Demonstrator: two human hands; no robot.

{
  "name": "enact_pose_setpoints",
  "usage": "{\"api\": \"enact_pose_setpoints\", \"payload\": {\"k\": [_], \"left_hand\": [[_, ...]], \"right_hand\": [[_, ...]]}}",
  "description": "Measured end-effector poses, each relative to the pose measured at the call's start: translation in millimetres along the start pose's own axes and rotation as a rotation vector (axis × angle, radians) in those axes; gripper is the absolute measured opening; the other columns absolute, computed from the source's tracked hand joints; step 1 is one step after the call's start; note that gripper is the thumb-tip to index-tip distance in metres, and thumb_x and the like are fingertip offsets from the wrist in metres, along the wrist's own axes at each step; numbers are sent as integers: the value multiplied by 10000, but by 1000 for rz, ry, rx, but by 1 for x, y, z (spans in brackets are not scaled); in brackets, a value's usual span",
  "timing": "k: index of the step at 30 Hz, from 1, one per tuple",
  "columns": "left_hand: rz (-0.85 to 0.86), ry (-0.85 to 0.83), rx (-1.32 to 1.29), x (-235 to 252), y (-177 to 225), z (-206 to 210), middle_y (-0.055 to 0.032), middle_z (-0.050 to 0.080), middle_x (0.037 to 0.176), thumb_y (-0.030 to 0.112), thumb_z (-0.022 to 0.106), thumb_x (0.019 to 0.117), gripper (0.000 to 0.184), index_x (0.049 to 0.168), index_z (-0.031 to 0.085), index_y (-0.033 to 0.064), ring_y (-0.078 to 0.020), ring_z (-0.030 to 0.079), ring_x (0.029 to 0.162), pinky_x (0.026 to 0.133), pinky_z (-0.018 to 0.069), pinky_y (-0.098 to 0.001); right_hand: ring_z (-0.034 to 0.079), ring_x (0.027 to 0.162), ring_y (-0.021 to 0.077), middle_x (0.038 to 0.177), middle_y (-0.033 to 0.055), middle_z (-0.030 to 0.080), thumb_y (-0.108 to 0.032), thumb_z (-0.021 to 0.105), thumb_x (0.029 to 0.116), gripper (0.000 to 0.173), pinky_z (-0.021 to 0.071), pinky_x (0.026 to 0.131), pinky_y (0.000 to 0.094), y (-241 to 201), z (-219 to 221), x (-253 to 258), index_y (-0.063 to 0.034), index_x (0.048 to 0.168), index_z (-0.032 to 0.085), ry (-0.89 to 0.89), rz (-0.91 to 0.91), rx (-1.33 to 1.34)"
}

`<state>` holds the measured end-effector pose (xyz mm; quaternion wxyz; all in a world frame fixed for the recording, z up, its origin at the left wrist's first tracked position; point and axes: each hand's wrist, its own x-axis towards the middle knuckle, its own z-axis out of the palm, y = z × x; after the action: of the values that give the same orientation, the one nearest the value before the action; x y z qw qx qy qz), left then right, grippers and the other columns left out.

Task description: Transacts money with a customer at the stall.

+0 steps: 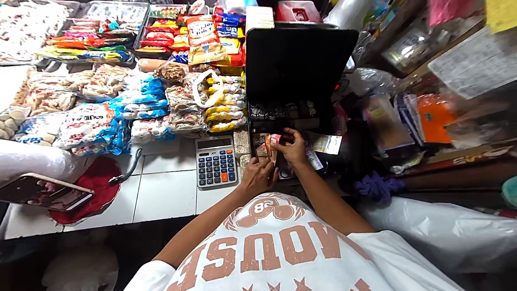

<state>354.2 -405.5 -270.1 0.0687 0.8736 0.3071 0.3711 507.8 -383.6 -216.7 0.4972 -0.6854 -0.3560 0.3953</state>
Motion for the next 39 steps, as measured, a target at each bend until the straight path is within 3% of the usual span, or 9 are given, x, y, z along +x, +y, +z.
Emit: {"api": "enact_pose_setpoints", "payload": {"k": [5, 10, 13, 20, 23, 25, 29, 36, 39], "left_hand": [[-4, -32, 7, -1, -1, -1, -104, 718, 736, 259, 500, 959, 338, 779, 695, 50, -241, 685, 631, 641, 509, -407], [-13, -125, 51, 2, 3, -6, -113, 668, 626, 283, 484, 978, 415, 714, 687, 35, -266, 670, 573, 674, 519, -446], [-5, -176, 70, 4, 4, -9, -122, 663, 632, 291, 458, 991, 447, 711, 688, 30, -280, 678, 598, 693, 519, -456], [-40, -140, 1, 5, 2, -8, -199, 691, 906, 304, 510, 954, 405, 1128, 751, 29, -373, 688, 814, 710, 534, -495], [-231, -164, -337, 12, 5, -21, -274, 645, 1175, 327, 590, 972, 557, 1366, 573, -67, -390, 660, 1044, 869, 542, -518], [-439, -166, -717, 23, 9, -40, -237, 586, 1329, 360, 626, 987, 690, 1466, 420, -92, -260, 617, 1186, 991, 527, -398], [-764, 12, -1199, 35, 7, -71, -45, 705, 985, 87, 529, 1023, 229, 1210, 569, -38, -95, 695, 881, 815, 598, -310], [-1237, 453, -1153, 2, -50, -127, -35, 661, 984, 63, 372, 1083, 285, 1362, 430, 62, -92, 681, 741, 626, 595, -258], [-1252, 491, -1286, -29, -61, -141, -8, 695, 1043, 116, 287, 1111, 288, 1376, 399, 103, -77, 715, 876, 745, 619, -255]], "right_hand": [[652, 995, 240, 1305, 203, 580, 108, 838, 745, 663, 582, 812, 381, 1, -11, 8, 11, 1332, 545, 43, -57, -7], [584, 1185, 404, 1297, 270, 574, 134, 699, 782, 456, 511, 982, 517, -4, -35, 10, 35, 1226, 671, 123, -411, -490], [608, 1163, 413, 1291, 286, 574, 166, 652, 791, 353, 528, 968, 522, -2, -48, 8, 52, 1121, 707, 98, -476, -596], [676, 1072, 336, 1193, 246, 656, 131, 616, 845, 212, 577, 899, 429, -23, -72, -1, 60, 1008, 732, 227, -742, -572], [661, 1113, 283, 1269, 231, 627, 100, 656, 843, 227, 584, 883, 384, -41, -68, -24, 40, 1051, 725, 98, -687, -432], [671, 1071, 195, 1287, 183, 612, 76, 687, 823, 259, 614, 828, 331, -46, -53, -46, 23, 1075, 714, -95, -614, -223], [679, 1061, 160, 1290, 158, 604, -9, 747, 856, 239, 625, 864, 315, -46, -25, -69, 20, 1091, 719, -286, -587, 8], [575, 1239, 462, 1307, 305, 595, -1, 659, 947, 237, 468, 1051, 584, -29, -113, -2, 74, 1170, 686, 27, -401, -817], [508, 1308, 494, 1304, 296, 612, 9, 659, 949, 264, 412, 1096, 609, -14, -134, 13, 62, 1206, 686, 19, -304, -988]]}}
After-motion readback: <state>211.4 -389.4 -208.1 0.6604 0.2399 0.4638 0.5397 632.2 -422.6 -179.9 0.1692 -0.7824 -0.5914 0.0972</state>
